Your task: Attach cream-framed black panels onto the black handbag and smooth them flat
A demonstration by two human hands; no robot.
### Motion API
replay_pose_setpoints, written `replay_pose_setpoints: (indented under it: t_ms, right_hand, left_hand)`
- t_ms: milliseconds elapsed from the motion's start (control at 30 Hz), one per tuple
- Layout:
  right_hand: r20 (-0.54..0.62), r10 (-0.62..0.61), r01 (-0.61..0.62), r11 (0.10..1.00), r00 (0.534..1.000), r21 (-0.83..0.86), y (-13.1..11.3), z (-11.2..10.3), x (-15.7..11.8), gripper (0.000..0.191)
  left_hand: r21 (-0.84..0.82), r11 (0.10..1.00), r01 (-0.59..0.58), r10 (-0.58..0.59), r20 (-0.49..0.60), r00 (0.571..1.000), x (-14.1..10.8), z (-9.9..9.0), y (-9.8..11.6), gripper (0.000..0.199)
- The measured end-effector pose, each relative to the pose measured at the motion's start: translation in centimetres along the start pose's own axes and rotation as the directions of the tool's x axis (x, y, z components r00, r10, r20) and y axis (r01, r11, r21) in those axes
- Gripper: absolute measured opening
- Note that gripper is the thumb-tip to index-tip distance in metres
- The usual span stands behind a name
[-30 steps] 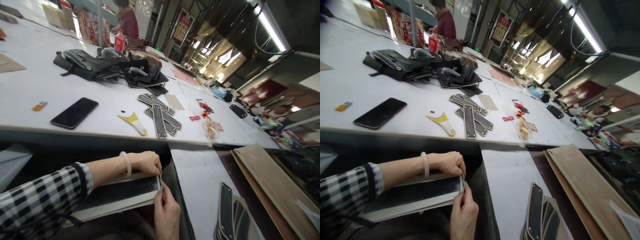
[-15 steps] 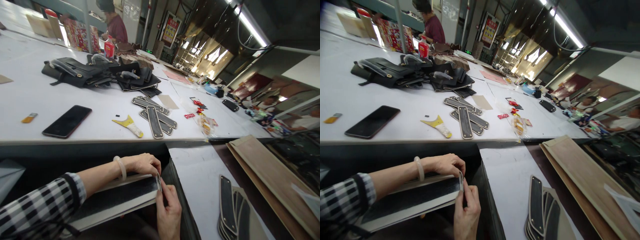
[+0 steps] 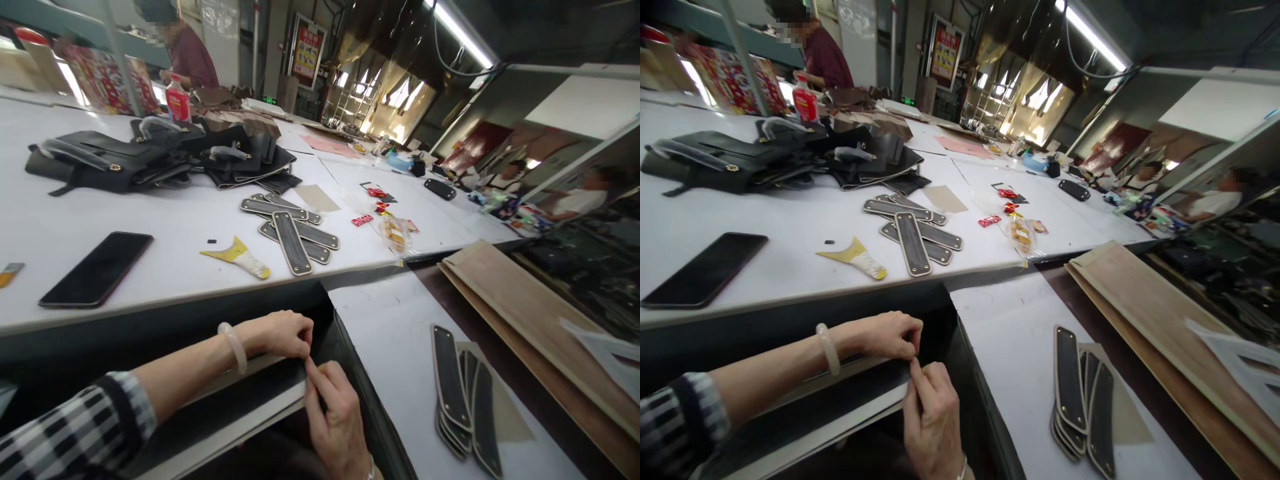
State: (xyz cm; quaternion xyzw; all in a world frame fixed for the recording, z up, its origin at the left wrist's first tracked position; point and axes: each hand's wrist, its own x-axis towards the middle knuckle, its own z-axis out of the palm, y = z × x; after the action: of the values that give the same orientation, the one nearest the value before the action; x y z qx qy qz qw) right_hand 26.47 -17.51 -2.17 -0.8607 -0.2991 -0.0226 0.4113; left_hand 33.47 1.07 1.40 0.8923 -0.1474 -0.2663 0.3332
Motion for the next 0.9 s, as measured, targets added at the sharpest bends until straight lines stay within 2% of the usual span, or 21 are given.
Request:
replay_pose_setpoints:
  t_ms: [67,133,167,233,367,467,633,700,900]
  right_hand:
    - [0.048,0.189,-0.194,0.967,0.981,0.162,0.1,-0.5,1.0,0.028]
    - [0.144,0.392,-0.418,0.844,0.908,0.336,0.7,-0.8,2.2,0.035]
    - [0.21,0.457,-0.502,0.766,0.865,0.402,1.2,-0.8,2.8,0.038]
    - [0.368,0.486,-0.609,0.638,0.793,0.471,2.2,-0.9,4.0,0.039]
    - [0.633,0.405,-0.742,0.489,0.659,0.46,3.8,-1.3,5.6,0.048]
    - [0.717,0.365,-0.783,0.467,0.594,0.411,3.9,-1.7,6.3,0.045]
    - [0.74,0.35,-0.779,0.511,0.575,0.364,3.3,-2.0,7.3,0.034]
    - [0.759,0.345,-0.788,0.514,0.552,0.339,3.1,-1.9,7.7,0.034]
    - [0.839,0.37,-0.851,0.49,0.4,0.189,2.8,-1.9,9.3,0.022]
  left_hand:
    - [0.001,1.0,-0.002,0.002,0.004,1.0,-0.1,0.1,-0.1,0.018]
    - [0.002,1.0,-0.005,0.005,0.004,1.0,-0.2,0.2,-0.2,0.02]
    - [0.003,1.0,-0.006,0.006,0.003,1.0,-0.2,0.2,-0.3,0.021]
    - [0.004,1.0,-0.009,0.009,0.002,1.0,-0.2,0.2,-0.4,0.022]
    - [-0.002,1.0,-0.017,0.017,0.02,1.0,-0.1,0.0,-0.6,0.021]
    - [0.0,0.999,-0.033,0.033,0.039,0.999,-0.1,-0.1,-0.5,0.019]
    - [0.046,0.998,-0.05,0.048,0.039,0.998,0.0,-0.3,0.0,0.017]
    - [0.062,0.997,-0.055,0.053,0.034,0.998,0.1,-0.3,0.2,0.018]
    - [0.04,0.996,-0.078,0.078,0.019,0.997,0.2,0.2,0.1,0.022]
